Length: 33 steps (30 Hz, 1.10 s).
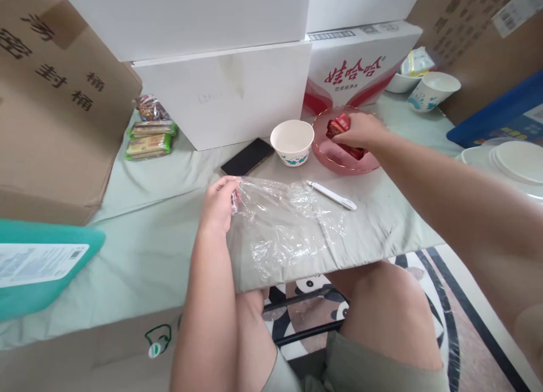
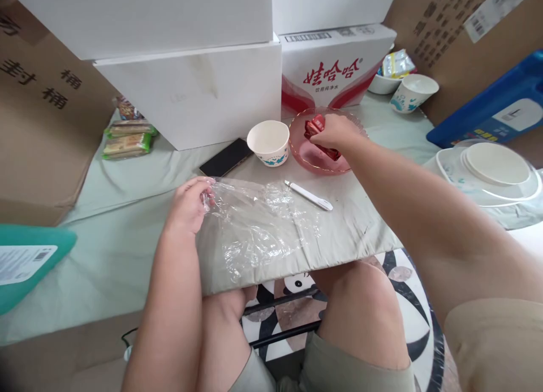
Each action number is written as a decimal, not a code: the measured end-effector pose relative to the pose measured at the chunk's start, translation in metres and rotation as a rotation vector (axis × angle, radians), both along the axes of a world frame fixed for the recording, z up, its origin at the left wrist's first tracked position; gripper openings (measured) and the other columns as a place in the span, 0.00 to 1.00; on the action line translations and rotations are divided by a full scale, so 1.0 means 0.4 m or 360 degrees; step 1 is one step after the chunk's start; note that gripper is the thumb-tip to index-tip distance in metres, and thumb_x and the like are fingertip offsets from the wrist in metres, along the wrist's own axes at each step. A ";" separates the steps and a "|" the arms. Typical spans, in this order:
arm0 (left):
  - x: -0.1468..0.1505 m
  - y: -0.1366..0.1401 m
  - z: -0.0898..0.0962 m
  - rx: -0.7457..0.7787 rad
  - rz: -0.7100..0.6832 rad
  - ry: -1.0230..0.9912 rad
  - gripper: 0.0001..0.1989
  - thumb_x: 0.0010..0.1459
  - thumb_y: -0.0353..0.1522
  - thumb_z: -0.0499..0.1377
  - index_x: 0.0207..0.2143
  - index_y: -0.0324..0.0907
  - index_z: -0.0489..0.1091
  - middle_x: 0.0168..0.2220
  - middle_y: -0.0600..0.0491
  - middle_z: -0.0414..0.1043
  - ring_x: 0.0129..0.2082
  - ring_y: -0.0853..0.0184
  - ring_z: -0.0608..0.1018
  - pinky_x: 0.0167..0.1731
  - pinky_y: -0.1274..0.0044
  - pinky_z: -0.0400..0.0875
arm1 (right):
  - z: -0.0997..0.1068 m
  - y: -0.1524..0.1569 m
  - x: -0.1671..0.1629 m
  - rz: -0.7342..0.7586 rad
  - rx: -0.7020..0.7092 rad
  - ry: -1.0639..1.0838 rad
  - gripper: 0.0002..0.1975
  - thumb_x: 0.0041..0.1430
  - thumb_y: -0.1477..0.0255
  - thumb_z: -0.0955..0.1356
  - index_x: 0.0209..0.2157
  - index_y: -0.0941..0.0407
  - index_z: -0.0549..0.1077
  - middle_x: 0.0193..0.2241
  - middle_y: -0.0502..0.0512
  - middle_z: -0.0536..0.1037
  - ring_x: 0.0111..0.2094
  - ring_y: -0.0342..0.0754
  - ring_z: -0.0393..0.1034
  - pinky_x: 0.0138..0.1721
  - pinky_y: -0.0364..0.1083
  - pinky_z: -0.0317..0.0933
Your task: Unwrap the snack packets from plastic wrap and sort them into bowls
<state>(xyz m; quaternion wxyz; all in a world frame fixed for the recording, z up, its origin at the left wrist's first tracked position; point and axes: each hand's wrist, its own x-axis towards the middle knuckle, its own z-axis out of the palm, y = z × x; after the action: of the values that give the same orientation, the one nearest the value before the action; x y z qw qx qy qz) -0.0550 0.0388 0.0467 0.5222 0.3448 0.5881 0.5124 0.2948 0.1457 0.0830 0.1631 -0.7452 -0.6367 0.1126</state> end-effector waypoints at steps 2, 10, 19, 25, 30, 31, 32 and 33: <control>-0.002 -0.005 0.002 -0.0051 -0.0073 0.0045 0.05 0.43 0.31 0.62 0.26 0.41 0.74 0.20 0.58 0.64 0.21 0.73 0.67 0.19 0.81 0.59 | 0.006 -0.003 -0.015 -0.0105 -0.0101 -0.0100 0.21 0.39 0.63 0.78 0.35 0.55 0.72 0.35 0.58 0.77 0.41 0.57 0.70 0.46 0.58 0.64; -0.016 -0.017 0.004 -0.0040 -0.0295 0.0349 0.05 0.53 0.32 0.60 0.33 0.43 0.74 0.26 0.56 0.67 0.23 0.71 0.71 0.17 0.82 0.58 | -0.022 -0.275 -0.189 0.1096 0.0218 0.0238 0.35 0.50 0.64 0.74 0.60 0.54 0.68 0.58 0.63 0.73 0.57 0.61 0.69 0.56 0.59 0.64; -0.066 -0.043 0.001 0.0164 -0.0564 0.0634 0.16 0.50 0.34 0.66 0.43 0.43 0.74 0.32 0.53 0.76 0.27 0.70 0.75 0.28 0.78 0.69 | -0.110 -0.333 -0.216 0.0313 0.0781 0.0543 0.05 0.57 0.72 0.67 0.33 0.54 0.76 0.31 0.52 0.81 0.34 0.49 0.76 0.39 0.49 0.69; -0.071 -0.037 -0.026 0.0367 -0.0521 0.0652 0.06 0.50 0.32 0.65 0.32 0.41 0.75 0.30 0.53 0.76 0.30 0.70 0.77 0.35 0.76 0.72 | -0.030 -0.399 -0.213 -0.0019 0.1175 0.0793 0.05 0.55 0.75 0.65 0.32 0.55 0.73 0.27 0.49 0.77 0.30 0.44 0.74 0.36 0.46 0.68; -0.045 -0.036 -0.016 0.0490 -0.0271 0.0235 0.10 0.51 0.39 0.67 0.31 0.43 0.73 0.27 0.55 0.74 0.28 0.71 0.76 0.34 0.77 0.73 | -0.061 -0.437 -0.199 -0.0299 0.1275 0.1231 0.06 0.52 0.76 0.65 0.32 0.55 0.72 0.19 0.44 0.69 0.19 0.40 0.66 0.23 0.42 0.61; -0.039 -0.038 -0.011 0.0476 -0.0262 0.0160 0.11 0.51 0.40 0.67 0.31 0.43 0.72 0.28 0.55 0.73 0.29 0.71 0.77 0.34 0.77 0.74 | -0.071 -0.438 -0.197 -0.0351 0.1231 0.1324 0.05 0.52 0.75 0.65 0.32 0.55 0.72 0.18 0.43 0.68 0.18 0.40 0.65 0.21 0.42 0.59; -0.032 -0.040 -0.006 0.0458 -0.0260 0.0112 0.13 0.51 0.42 0.67 0.31 0.43 0.72 0.28 0.55 0.73 0.29 0.70 0.77 0.34 0.77 0.74 | -0.081 -0.436 -0.195 -0.0401 0.1179 0.1402 0.04 0.53 0.74 0.65 0.32 0.55 0.72 0.18 0.43 0.67 0.17 0.39 0.63 0.20 0.42 0.57; -0.025 -0.042 -0.004 0.0439 -0.0258 0.0093 0.13 0.52 0.43 0.67 0.31 0.44 0.71 0.29 0.54 0.74 0.29 0.70 0.77 0.33 0.77 0.74 | -0.088 -0.434 -0.194 -0.0456 0.1131 0.1459 0.04 0.55 0.73 0.65 0.33 0.55 0.72 0.19 0.43 0.68 0.16 0.39 0.62 0.18 0.42 0.55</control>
<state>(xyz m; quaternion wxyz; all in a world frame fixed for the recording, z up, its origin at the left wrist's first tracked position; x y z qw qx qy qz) -0.0649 0.0220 0.0453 0.4923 0.4744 0.4974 0.5341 0.2170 -0.0279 0.0478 0.6740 -0.5989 -0.3933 0.1798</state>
